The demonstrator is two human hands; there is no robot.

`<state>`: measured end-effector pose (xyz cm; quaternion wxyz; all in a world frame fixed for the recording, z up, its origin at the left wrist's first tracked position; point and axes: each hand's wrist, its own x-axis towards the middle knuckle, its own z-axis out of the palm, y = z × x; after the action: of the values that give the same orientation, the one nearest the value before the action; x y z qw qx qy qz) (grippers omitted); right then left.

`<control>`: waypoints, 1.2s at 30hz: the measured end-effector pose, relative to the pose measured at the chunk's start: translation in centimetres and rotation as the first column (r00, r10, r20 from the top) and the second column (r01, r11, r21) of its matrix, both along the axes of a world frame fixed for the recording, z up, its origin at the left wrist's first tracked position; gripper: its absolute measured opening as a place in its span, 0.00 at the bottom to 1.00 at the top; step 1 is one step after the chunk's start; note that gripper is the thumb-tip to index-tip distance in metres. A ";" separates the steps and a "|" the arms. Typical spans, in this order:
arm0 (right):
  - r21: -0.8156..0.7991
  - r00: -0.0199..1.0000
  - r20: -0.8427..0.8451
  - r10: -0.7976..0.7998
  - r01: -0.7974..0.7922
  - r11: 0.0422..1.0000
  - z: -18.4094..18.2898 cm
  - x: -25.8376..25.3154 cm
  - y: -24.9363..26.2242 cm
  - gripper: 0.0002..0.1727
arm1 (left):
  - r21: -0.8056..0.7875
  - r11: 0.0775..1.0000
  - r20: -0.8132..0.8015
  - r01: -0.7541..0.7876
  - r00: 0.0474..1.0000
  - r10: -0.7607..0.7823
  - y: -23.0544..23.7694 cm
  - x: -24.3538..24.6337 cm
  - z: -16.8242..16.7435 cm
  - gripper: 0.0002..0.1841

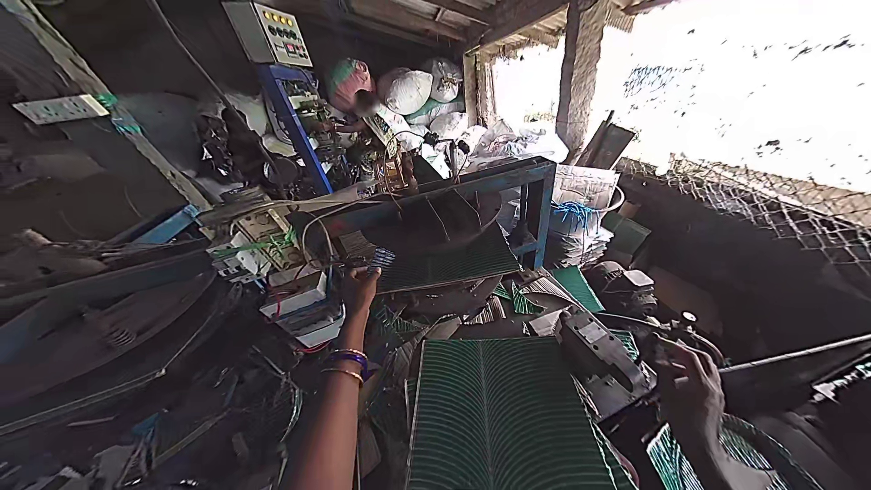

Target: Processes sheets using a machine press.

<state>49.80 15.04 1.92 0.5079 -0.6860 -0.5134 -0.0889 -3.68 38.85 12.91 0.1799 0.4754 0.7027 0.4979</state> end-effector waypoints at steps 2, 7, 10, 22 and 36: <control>-0.044 1.000 0.003 -0.013 0.013 0.999 1.1 0.1 2.0 0.18 | -0.020 1.000 -0.017 0.003 1.000 -0.003 0.1 0.2 0.5 0.24; -0.275 1.000 -0.010 -0.015 0.012 0.961 3.7 0.3 7.8 0.15 | 0.042 0.995 0.282 -0.095 0.956 0.080 -3.4 1.2 -0.2 0.36; -0.446 0.995 0.103 -0.006 0.051 0.894 3.2 -1.1 12.2 0.15 | 0.078 0.997 0.295 0.021 0.955 -0.044 -11.0 4.7 -4.4 0.30; -0.586 0.997 0.083 -0.004 0.052 0.809 4.8 -2.1 12.2 0.16 | -0.198 0.955 -0.576 0.220 0.762 -0.295 -25.2 10.0 -20.6 0.29; -0.541 0.994 0.107 -0.016 0.072 0.838 2.8 -1.0 13.1 0.14 | -0.180 0.957 -0.503 0.226 0.815 -0.287 -24.9 10.2 -20.6 0.27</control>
<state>48.81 28.16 4.70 0.2642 -0.8085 -0.5257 0.0155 6.54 13.90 -7.67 0.0735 0.6724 0.6810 0.2804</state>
